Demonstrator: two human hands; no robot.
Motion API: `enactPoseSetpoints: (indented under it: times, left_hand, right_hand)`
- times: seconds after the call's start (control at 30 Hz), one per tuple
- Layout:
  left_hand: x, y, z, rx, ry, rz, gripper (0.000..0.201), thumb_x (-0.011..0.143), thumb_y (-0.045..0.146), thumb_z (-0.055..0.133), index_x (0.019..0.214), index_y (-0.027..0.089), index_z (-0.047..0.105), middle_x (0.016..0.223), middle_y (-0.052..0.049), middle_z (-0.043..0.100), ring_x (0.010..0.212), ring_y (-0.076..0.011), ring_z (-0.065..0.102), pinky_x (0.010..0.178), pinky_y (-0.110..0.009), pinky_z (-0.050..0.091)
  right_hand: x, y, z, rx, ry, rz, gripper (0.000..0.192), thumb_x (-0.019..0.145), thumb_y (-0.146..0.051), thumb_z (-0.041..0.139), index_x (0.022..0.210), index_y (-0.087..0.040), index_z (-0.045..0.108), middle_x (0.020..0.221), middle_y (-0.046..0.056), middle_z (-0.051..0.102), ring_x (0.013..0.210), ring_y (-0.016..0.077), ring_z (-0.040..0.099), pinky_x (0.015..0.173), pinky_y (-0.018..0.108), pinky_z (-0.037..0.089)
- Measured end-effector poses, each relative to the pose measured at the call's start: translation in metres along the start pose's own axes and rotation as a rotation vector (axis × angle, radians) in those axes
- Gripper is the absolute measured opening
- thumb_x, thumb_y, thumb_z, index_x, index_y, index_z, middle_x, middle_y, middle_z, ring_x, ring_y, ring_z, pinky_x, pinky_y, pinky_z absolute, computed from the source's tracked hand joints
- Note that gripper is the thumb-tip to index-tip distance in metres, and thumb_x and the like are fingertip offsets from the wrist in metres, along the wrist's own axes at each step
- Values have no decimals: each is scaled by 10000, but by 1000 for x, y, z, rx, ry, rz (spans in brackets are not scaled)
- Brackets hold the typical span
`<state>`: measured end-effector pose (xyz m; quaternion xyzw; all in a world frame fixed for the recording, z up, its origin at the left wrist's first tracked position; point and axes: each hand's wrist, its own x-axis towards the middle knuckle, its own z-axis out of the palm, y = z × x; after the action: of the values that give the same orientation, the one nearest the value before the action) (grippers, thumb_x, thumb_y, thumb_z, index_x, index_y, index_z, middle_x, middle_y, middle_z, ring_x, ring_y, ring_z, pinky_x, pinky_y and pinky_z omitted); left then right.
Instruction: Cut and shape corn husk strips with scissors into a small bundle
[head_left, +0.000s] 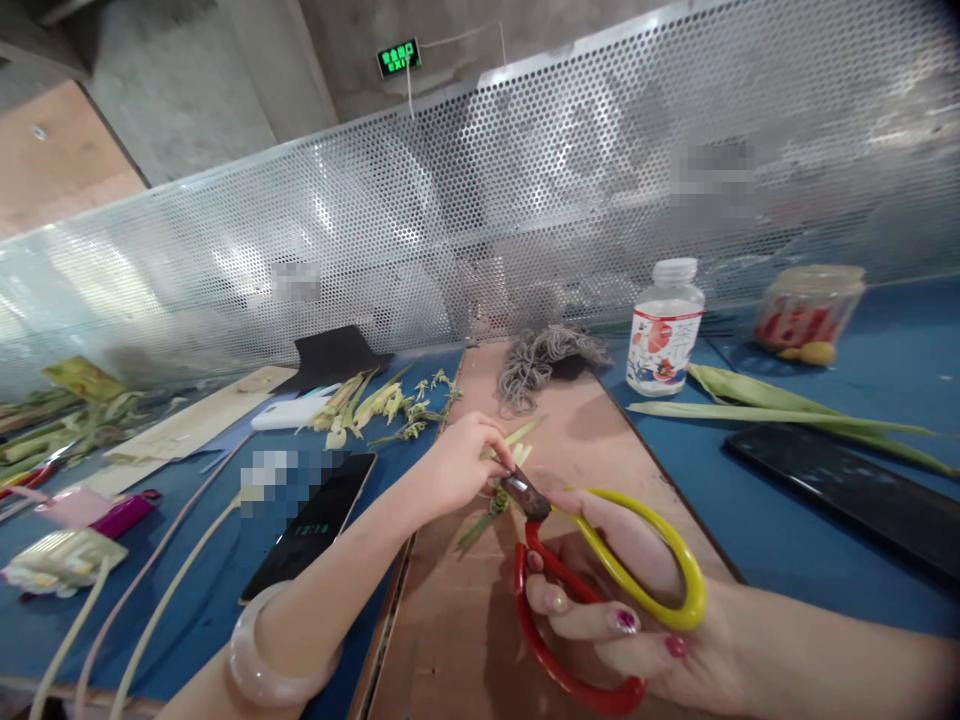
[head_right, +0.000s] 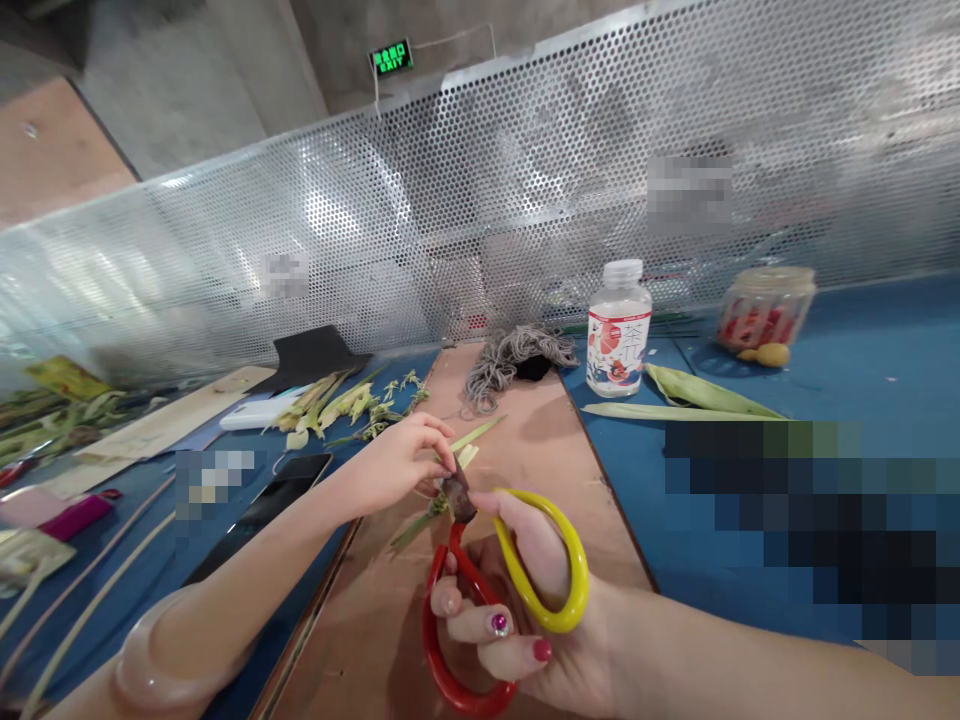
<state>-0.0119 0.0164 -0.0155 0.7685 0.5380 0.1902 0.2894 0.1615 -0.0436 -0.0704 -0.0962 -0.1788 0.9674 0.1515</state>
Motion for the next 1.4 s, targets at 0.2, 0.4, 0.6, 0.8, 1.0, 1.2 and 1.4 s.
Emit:
enactPoseSetpoints:
  times: [0.2, 0.4, 0.6, 0.8, 1.0, 1.2, 1.4]
  left_hand:
    - [0, -2, 0, 73, 34, 23, 152, 685, 38, 561, 658, 142, 668, 1084, -72, 510, 924, -173, 580, 653, -240, 547]
    - [-1, 1, -1, 82, 20, 26, 155, 697, 37, 560, 653, 138, 668, 1055, -70, 517, 839, -148, 585, 665, -249, 538]
    - [-2, 1, -2, 51, 3, 24, 114, 717, 80, 569, 669, 136, 657, 1053, -63, 500, 802, -133, 583, 675, -265, 536]
    - [-1, 0, -2, 95, 7, 40, 119, 713, 88, 571, 675, 145, 668, 1036, -63, 518, 870, -158, 578, 716, -271, 530]
    - [-1, 1, -2, 121, 20, 56, 123, 711, 90, 574, 671, 154, 671, 1007, -56, 534, 908, -172, 581, 830, -320, 503]
    - [0, -1, -1, 118, 14, 51, 122, 703, 85, 572, 673, 153, 669, 1019, -58, 543, 894, -172, 589, 797, -306, 515]
    - [0, -1, -2, 124, 18, 48, 112, 713, 105, 578, 663, 153, 666, 1020, -67, 531, 882, -173, 585, 777, -301, 523]
  right_hand:
    - [1, 0, -2, -6, -54, 39, 686, 878, -609, 238, 716, -42, 588, 476, 7, 459, 307, 24, 330, 242, 104, 262]
    - [-2, 0, 1, 21, -15, 26, 604, 888, -559, 324, 691, -50, 584, 580, 44, 518, 363, 29, 350, 237, 103, 278]
    - [-1, -1, 2, 58, -11, 25, 562, 873, -521, 350, 691, -45, 589, 648, 58, 552, 368, 27, 366, 233, 110, 291]
    - [0, 1, 3, 70, -32, 21, 570, 875, -515, 343, 678, -38, 586, 573, 56, 539, 348, 37, 392, 229, 109, 280]
    - [0, 1, 3, 62, 22, 11, 561, 872, -529, 351, 682, -53, 578, 638, 63, 556, 355, 22, 351, 218, 105, 258]
    - [0, 0, 3, 22, -3, 24, 625, 897, -555, 273, 653, -62, 568, 479, 26, 491, 299, 32, 342, 216, 110, 261]
    - [2, 1, 0, 28, -21, 32, 687, 899, -566, 199, 655, -48, 580, 449, 25, 482, 277, 40, 359, 214, 119, 256]
